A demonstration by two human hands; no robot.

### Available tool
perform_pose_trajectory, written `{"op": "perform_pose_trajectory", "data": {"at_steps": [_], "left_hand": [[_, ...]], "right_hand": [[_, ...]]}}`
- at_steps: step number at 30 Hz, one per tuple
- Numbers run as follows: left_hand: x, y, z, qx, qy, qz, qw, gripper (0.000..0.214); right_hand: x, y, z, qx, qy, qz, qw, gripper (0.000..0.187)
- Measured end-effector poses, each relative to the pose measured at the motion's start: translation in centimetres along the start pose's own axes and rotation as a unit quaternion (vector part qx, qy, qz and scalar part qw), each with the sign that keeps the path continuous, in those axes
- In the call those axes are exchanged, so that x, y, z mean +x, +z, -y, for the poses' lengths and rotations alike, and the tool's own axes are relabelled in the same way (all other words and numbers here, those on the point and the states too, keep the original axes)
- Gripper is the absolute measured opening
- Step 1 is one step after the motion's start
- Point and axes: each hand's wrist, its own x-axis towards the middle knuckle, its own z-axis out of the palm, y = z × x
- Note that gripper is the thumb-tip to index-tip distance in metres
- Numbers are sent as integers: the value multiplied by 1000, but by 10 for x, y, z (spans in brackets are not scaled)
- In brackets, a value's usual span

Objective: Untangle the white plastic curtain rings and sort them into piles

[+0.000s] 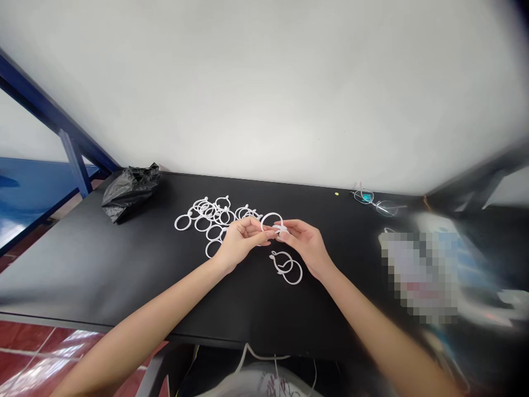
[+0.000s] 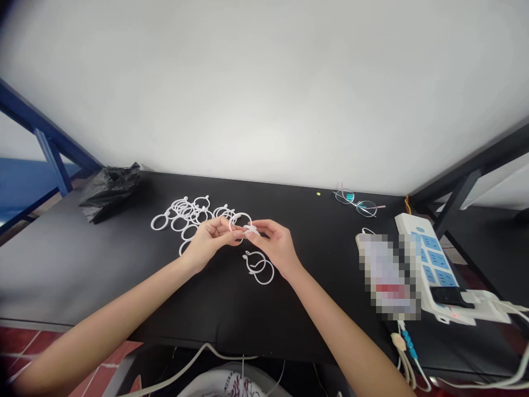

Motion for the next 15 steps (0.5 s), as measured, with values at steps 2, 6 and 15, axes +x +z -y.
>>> {"op": "perform_pose_trajectory", "data": {"at_steps": [2, 6, 15], "left_hand": [[0, 0, -1, 0, 8, 3, 1000, 27], [2, -1, -2, 5, 27, -14, 1000, 28], [-2, 4, 4, 181, 81, 7, 980, 20]], "right_hand": [[-2, 2, -1, -8, 10, 19, 1000, 30], [-1, 1, -2, -18, 8, -10, 1000, 27], [7, -11, 2, -32, -34, -164, 985, 27]]}}
